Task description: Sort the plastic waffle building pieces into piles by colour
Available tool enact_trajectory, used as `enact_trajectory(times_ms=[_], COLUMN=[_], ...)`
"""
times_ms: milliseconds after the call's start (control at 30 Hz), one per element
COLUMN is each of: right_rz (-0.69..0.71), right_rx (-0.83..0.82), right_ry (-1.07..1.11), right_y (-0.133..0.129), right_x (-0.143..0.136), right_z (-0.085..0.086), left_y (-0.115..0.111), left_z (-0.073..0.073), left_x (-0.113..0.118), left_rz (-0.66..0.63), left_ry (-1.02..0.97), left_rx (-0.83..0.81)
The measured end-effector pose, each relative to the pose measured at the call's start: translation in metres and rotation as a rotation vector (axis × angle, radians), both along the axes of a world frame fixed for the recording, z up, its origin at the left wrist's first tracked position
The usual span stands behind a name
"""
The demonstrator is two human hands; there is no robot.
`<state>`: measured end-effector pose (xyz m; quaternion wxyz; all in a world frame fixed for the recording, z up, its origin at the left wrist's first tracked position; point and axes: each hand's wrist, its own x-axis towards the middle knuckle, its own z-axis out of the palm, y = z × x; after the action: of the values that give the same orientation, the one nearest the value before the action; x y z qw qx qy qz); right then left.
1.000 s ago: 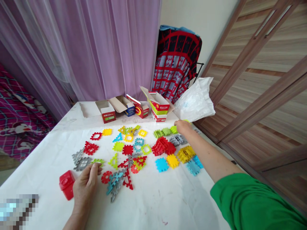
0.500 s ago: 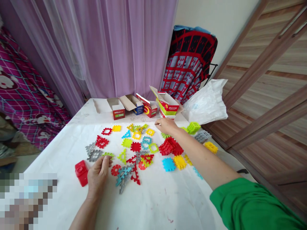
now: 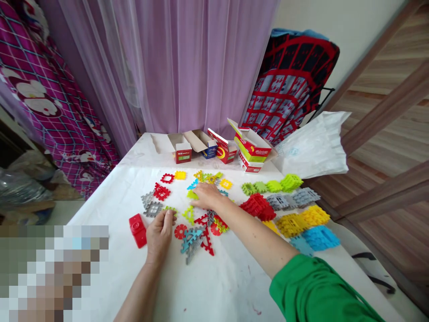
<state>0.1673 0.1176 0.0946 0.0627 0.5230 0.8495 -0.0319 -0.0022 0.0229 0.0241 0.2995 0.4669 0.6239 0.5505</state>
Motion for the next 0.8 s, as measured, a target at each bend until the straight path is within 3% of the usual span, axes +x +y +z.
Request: enact_trajectory(times_ms=[267,367,500,667,800], right_rz=[-0.057,-0.126,-0.224,-0.114,-0.111], right_rx=[-0.051,-0.088,-0.060,-0.035,-0.011], right_ry=[0.051,0.148,0.107,0.122,0.110], right_y=[0.006,0.011,0.009,-0.003,-0.016], right_x=[-0.005,-0.002,0.003,-0.003,-0.018], right_z=[0.005,0.004,-0.001,-0.007,-0.006], left_y=[0.002,0.001,0.001,0.000,0.000], left_z=[-0.006,-0.006,-0.005,0.000,0.003], left_x=[0.002,0.002,0.001,0.001,0.002], left_rz=[0.024,0.020,0.029,0.023,0.017], left_ry=[-0.039,-0.030,-0.018,-0.033,-0.030], left_rx=[0.007,0.006,0.008,0.020,0.022])
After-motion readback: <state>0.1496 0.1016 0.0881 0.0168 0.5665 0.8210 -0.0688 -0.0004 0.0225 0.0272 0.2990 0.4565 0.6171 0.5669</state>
